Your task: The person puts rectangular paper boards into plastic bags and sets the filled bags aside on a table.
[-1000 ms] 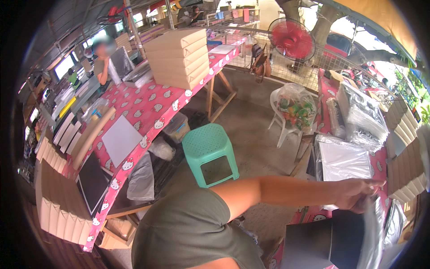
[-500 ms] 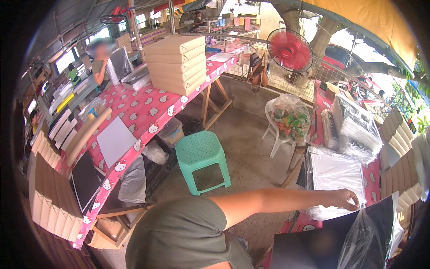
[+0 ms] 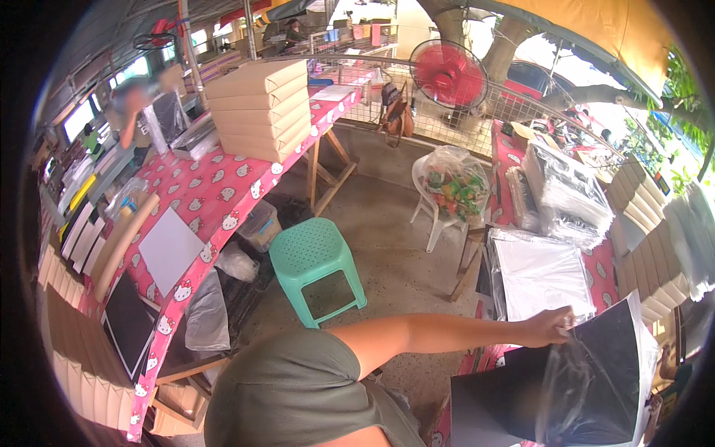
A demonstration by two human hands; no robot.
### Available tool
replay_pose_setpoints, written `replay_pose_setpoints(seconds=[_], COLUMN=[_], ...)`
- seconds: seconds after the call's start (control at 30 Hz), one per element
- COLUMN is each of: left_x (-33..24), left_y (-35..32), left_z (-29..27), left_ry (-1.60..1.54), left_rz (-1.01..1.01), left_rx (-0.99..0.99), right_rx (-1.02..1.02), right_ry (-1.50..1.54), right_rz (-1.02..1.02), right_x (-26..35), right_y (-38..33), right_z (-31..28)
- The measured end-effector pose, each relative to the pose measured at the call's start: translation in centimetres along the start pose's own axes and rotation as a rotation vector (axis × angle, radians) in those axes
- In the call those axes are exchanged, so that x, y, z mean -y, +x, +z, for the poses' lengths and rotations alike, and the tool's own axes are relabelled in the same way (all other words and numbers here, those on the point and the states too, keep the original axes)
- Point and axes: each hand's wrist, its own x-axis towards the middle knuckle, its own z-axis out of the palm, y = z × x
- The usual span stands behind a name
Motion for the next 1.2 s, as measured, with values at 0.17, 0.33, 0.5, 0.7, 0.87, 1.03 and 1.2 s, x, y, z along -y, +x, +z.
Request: replay_pose_setpoints(seconds=[0.17,0.33,0.5,0.7,0.87,1.03,1.2], left_x=[7.1,-1.4,-1.0,-1.4,4.0,1.2,-1.0], left_y=[-3.7,-7.0,-13.4,-15.2,-15.6,-18.6,-21.7], left_z=[-1.5,-4.2,-5.9,-4.3,-3.9,-5.8,-6.5], left_ry=[0.159,0.172,0.317,0.404,0.422,0.386,0.238], left_rz=[-0.192,-0.246,-0.589,-0.528,-0.397,-0.111,-0.465], left_rx=[0.114,0.129,0.495,0.513,0.158,0.308,0.044], right_rx=[-0.005,-0.025,0.33,0.507,0.381,0.419,0.459], right_ry=[0.183,0.085,0.016,-0.327,-0.225,-0.235,-0.247], right_rz=[-0.049,-0.378,0.481,0.235,0.365,0.371,0.341], right_x=[0.2,1.2,5.2,0.1,7.6,5.8,6.0], right_y=[-2.8,-5.6,-12.3,-12.5,-14.5,-14.5,-14.0], right_z=[2.3,1.3,0.6,-0.5,2.2,2.4,3.4])
